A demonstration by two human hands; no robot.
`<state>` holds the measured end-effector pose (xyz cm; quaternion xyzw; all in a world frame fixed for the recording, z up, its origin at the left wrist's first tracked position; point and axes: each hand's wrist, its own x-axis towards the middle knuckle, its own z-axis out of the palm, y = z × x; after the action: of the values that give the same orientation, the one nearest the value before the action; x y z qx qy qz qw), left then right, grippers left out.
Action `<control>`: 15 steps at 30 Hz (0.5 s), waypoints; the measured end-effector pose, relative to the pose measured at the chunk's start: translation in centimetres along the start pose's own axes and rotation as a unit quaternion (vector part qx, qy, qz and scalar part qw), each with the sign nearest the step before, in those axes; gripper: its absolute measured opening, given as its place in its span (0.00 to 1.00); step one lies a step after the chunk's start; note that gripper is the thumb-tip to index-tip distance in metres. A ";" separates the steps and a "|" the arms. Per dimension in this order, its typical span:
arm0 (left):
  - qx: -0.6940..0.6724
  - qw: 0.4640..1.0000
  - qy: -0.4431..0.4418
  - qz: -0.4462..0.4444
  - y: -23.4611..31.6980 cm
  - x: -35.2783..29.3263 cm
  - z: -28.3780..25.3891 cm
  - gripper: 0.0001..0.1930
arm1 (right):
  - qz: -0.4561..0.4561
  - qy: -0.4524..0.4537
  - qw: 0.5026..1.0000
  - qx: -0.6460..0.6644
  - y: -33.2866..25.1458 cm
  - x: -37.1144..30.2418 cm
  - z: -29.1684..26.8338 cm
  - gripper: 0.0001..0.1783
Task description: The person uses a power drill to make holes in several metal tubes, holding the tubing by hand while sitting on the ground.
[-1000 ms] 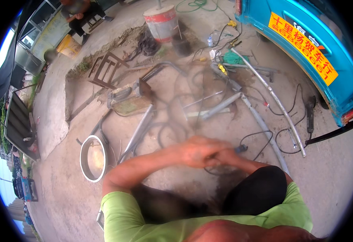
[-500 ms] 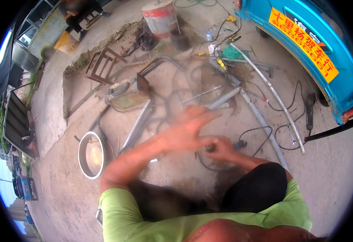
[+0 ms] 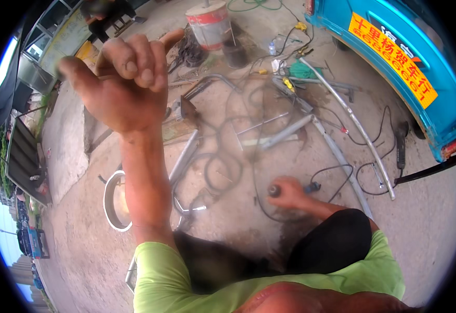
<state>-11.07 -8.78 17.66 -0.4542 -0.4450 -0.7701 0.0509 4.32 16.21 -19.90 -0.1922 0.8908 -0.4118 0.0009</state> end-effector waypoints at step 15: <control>0.098 0.995 -0.010 0.031 4.8 -3.1 -0.2 0.39 | -0.001 0.011 1.000 0.021 -0.9 0.4 0.5 0.16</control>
<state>-7.07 -12.82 18.41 -0.4683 -0.5044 -0.7165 0.1140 4.34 15.16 -19.56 -0.1883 0.8818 -0.4323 -0.0054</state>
